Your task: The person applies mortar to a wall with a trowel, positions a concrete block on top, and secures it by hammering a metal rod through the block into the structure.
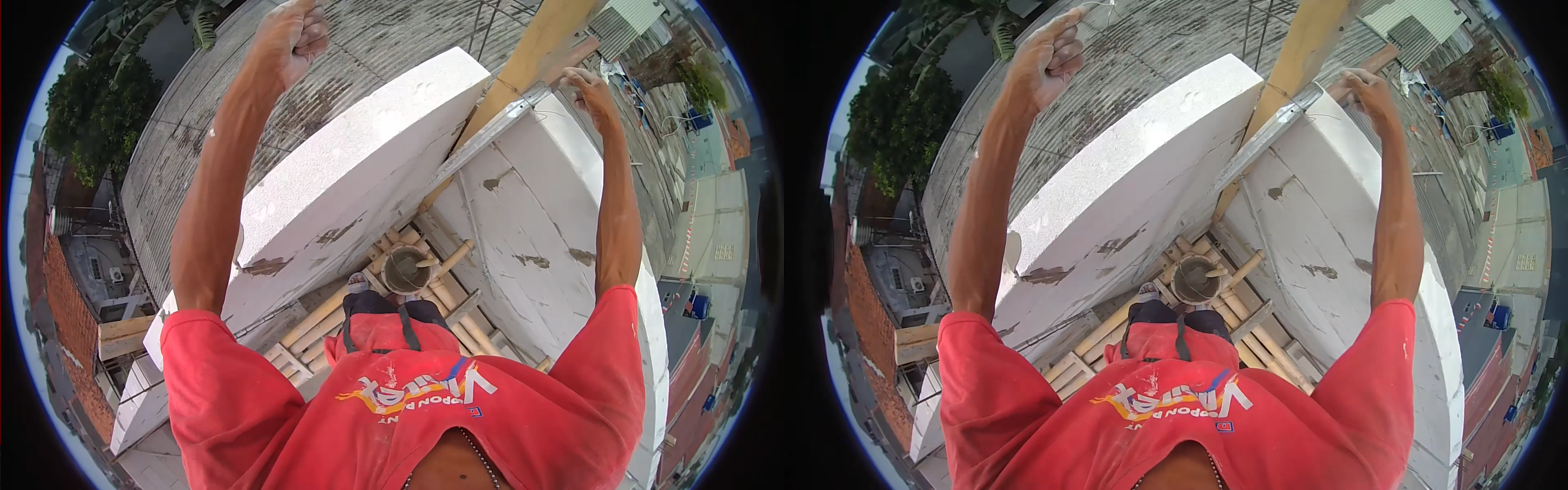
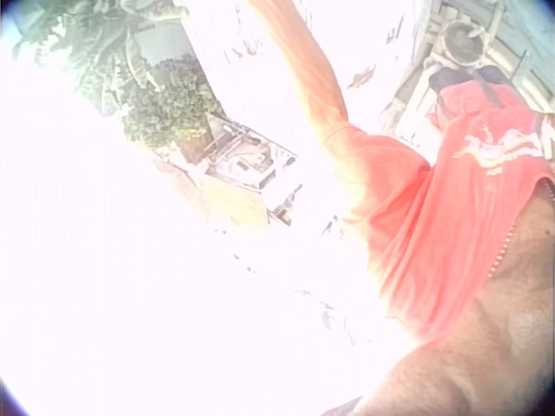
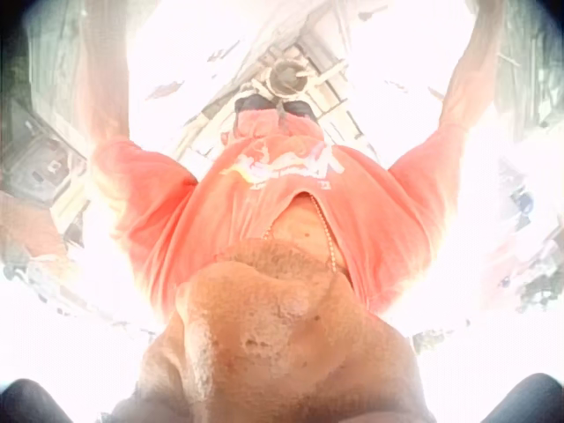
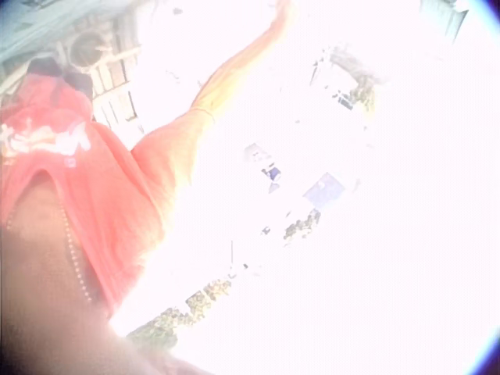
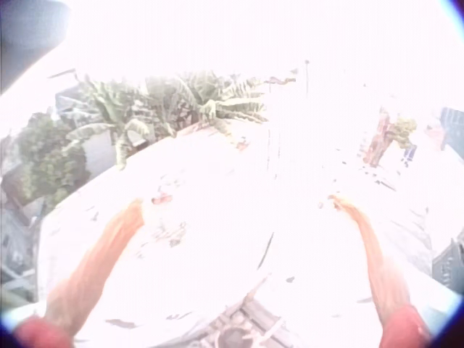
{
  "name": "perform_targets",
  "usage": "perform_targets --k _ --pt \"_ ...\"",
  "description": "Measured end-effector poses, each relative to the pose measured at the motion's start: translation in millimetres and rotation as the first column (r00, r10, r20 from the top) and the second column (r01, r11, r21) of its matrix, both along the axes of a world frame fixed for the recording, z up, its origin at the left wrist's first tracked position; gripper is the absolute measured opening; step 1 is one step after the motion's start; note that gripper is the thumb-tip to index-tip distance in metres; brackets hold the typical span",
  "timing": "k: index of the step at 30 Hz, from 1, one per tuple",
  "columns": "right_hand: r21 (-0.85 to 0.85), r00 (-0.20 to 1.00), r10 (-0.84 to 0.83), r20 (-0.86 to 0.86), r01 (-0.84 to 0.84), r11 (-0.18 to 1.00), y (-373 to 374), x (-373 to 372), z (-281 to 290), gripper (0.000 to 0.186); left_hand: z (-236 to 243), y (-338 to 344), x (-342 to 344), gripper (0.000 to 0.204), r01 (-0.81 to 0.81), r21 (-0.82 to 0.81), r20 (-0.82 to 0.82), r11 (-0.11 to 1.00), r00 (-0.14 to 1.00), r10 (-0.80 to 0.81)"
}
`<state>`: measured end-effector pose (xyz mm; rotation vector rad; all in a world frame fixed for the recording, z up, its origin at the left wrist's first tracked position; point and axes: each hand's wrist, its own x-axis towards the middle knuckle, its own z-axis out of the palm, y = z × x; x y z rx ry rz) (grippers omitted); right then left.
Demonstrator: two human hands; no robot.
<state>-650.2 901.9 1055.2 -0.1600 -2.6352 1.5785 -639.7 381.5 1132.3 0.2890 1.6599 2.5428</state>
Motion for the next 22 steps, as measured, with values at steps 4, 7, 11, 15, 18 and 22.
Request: perform_targets --k 4,7,11,15,18,22 --pt "0.120 0.946 -0.193 -0.259 0.230 0.966 -3.9 79.4 -9.4 0.039 36.0 -35.1 102.6 0.016 -0.051 0.021 -0.295 0.998 0.954 0.055" --pt "0.023 0.734 -0.464 -0.496 0.545 0.838 -68.7 159.6 -9.6 0.039 37.3 -51.4 156.5 0.017 -0.091 0.026 -0.371 0.995 0.924 0.094" --pt "0.109 0.768 -0.410 -0.493 0.522 0.846 -149.8 219.1 -27.3 0.039 48.8 -108.9 236.5 0.020 -0.195 0.039 -0.442 0.980 0.876 0.192" --pt "0.061 0.877 -0.264 -0.401 0.313 0.948 -250.6 236.2 -49.5 0.038 67.8 -178.6 326.4 0.023 -0.398 0.044 -0.460 0.916 0.806 0.372" --pt "0.052 0.920 -0.177 -0.350 0.207 0.977 -308.3 239.6 -59.8 0.036 110.3 -219.3 416.5 0.027 -0.590 0.128 -0.402 0.797 0.704 0.585" --pt "0.062 0.913 -0.116 -0.392 0.152 0.987 -378.2 231.2 -62.2 0.032 135.5 -284.7 544.5 0.027 -0.775 0.114 -0.457 0.621 0.514 0.726"
